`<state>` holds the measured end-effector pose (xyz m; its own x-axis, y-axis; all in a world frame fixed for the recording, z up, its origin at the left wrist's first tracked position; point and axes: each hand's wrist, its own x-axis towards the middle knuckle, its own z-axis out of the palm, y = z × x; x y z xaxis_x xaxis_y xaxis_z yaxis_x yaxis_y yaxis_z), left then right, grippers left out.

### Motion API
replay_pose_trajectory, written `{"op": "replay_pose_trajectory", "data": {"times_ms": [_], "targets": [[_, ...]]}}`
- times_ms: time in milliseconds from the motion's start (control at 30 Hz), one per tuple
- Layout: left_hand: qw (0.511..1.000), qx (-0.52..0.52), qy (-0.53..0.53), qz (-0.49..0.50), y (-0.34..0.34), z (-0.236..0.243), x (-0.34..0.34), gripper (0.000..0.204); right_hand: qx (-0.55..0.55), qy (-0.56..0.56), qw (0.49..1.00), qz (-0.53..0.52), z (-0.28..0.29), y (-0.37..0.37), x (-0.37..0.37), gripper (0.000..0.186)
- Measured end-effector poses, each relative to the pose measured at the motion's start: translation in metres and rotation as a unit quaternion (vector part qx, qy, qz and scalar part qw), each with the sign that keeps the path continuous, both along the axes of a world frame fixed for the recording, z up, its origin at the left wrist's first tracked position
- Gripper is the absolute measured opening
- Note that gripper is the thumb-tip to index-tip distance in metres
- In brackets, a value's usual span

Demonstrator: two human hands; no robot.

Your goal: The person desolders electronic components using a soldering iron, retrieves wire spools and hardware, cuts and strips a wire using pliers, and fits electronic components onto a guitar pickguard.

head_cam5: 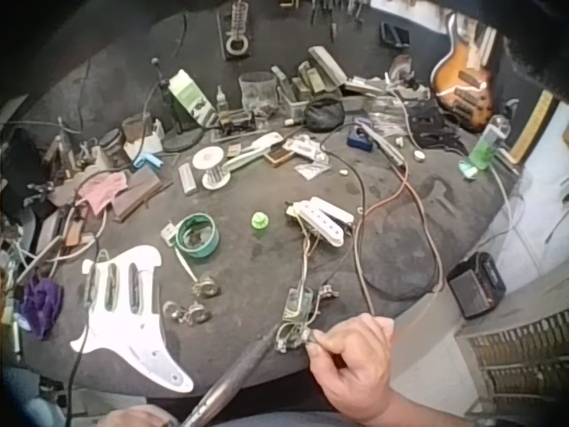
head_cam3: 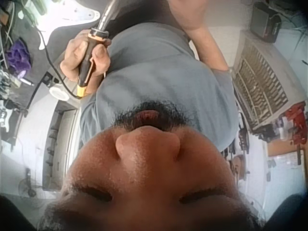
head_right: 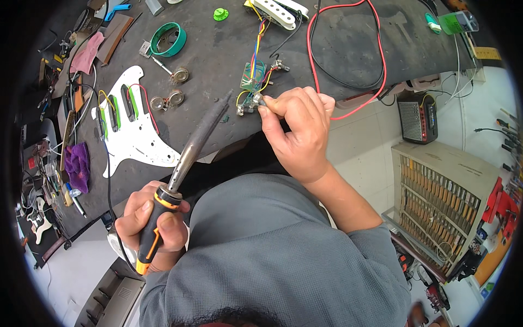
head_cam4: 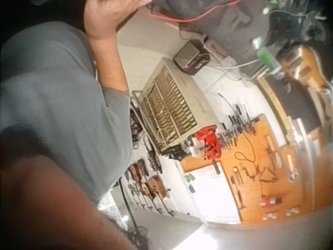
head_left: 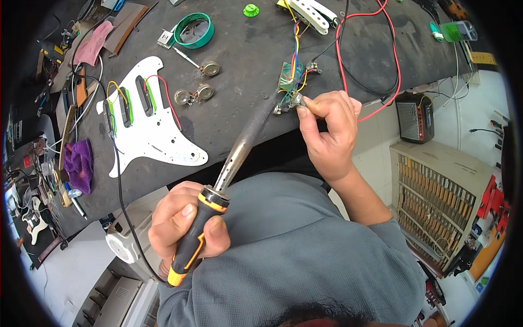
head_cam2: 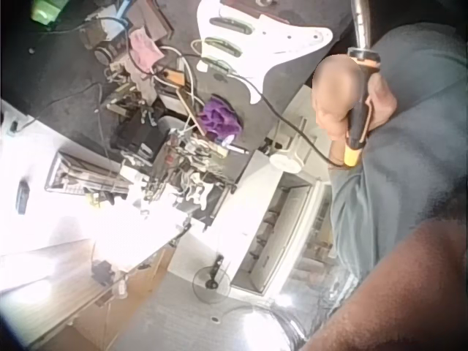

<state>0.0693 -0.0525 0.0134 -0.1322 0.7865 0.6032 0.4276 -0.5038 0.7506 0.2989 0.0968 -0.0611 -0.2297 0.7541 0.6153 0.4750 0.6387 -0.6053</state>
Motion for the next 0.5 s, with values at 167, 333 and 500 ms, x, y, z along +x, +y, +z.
{"op": "replay_pose_trajectory", "data": {"times_ms": [167, 333, 500], "targets": [[1.0, 0.006, -0.011, 0.014, -0.006, -0.001, -0.005, 0.039, -0.012, 0.001, 1.0, 0.002, 0.003, 0.0, -0.001, 0.017], [0.998, -0.037, -0.036, 0.038, -0.012, 0.0, -0.003, 0.036, -0.024, 0.001, 1.0, 0.0, 0.007, 0.0, -0.002, 0.015], [0.993, -0.052, -0.098, 0.031, -0.017, -0.014, -0.007, 0.036, -0.026, -0.009, 1.0, 0.01, 0.011, 0.002, -0.005, 0.015]]}}
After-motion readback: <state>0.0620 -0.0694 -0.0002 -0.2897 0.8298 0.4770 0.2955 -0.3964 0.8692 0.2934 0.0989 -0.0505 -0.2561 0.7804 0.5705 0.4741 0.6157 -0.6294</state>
